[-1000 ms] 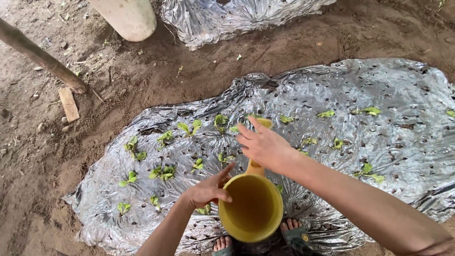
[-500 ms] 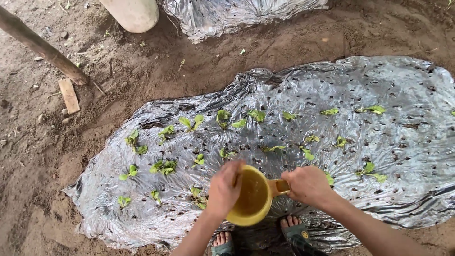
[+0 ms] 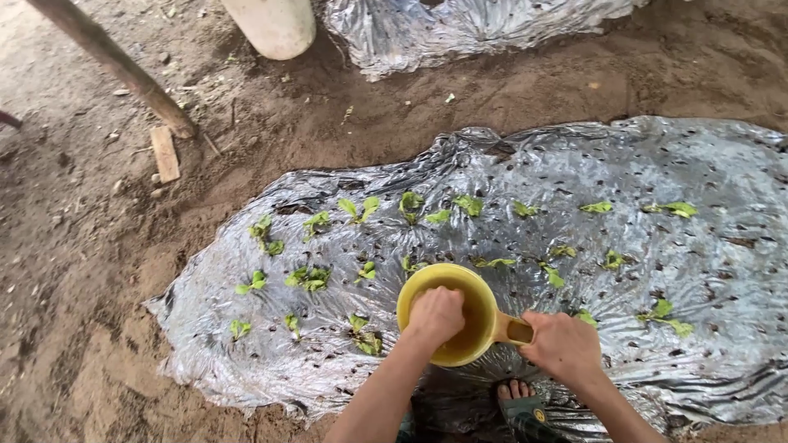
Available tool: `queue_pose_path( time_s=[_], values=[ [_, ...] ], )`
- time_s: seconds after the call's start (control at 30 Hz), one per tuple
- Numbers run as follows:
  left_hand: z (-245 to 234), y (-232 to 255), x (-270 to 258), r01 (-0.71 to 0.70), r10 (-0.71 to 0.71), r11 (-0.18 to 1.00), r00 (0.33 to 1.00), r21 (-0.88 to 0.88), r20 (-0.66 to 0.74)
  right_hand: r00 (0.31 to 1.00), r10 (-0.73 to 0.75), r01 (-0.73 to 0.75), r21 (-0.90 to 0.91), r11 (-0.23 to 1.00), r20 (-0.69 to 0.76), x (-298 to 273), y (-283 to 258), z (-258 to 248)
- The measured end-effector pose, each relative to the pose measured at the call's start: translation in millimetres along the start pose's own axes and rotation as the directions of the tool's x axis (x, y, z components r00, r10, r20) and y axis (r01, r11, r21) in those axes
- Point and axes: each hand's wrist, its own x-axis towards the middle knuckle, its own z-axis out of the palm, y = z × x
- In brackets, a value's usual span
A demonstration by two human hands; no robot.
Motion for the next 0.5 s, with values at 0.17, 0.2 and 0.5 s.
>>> queue_pose_path(
  time_s=[0.17, 0.2, 0.5],
  values=[
    [14, -9, 3, -0.092, 0.065, 0.960, 0.992, 0.265, 0.111, 1.000, 0.025, -0.025, 0.012, 1.000, -0.007, -6, 1, 1],
    [12, -8, -1, -0.082, 0.055, 0.961, 0.993, 0.263, 0.108, 1.000, 0.014, -0.014, 0.009, 1.000, -0.009, -7, 0, -2],
    [-4, 2, -31, -0.189, 0.151, 0.934, 0.978, 0.303, 0.144, 1.000, -0.021, 0.021, -0.022, 1.000, 0.006, -8, -3, 2]
  ],
)
